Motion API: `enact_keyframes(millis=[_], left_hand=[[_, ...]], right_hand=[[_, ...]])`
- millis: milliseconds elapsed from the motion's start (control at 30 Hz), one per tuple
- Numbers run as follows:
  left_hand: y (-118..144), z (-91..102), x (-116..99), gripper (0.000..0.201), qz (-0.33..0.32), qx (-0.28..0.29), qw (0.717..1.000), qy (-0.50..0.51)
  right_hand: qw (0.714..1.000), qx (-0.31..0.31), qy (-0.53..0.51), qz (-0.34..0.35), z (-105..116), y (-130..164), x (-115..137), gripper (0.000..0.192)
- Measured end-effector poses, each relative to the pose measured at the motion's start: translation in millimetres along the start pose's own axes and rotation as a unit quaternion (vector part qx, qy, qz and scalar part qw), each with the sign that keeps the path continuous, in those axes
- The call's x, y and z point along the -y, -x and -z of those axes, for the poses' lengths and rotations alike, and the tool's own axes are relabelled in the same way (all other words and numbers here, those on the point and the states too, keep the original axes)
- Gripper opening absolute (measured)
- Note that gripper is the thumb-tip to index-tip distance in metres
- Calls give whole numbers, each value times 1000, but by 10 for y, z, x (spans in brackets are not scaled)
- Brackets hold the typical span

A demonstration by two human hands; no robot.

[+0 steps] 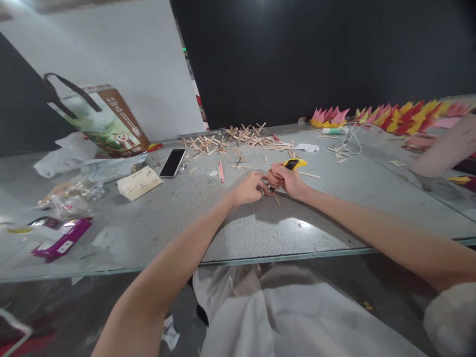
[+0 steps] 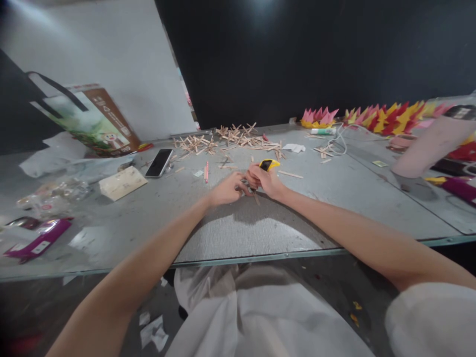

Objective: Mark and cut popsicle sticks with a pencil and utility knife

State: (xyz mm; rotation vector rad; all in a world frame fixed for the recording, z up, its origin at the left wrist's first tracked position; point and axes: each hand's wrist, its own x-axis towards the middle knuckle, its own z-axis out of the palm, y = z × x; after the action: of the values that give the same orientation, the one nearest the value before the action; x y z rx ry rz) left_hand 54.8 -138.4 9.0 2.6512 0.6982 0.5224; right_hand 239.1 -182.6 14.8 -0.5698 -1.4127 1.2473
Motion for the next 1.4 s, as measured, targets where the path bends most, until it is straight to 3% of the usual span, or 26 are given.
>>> enact_keyframes(millis=[333,500,900,1400], left_hand=[[-39,0,-83,39,30,-41,998,-26],[-25,27,-104,33,34,-34,998,-30],[-29,-50,-35,43,4,-24,996,-91],[-44,-7,-91,32,33,-37,997,-63]], right_hand=[[1000,13,-9,15,-9,6,11,55],[1000,16,-5,14,0,2,7,56],[1000,16,-11,21,-22,1,13,58],[999,23,-7,29,2,-4,-5,55]])
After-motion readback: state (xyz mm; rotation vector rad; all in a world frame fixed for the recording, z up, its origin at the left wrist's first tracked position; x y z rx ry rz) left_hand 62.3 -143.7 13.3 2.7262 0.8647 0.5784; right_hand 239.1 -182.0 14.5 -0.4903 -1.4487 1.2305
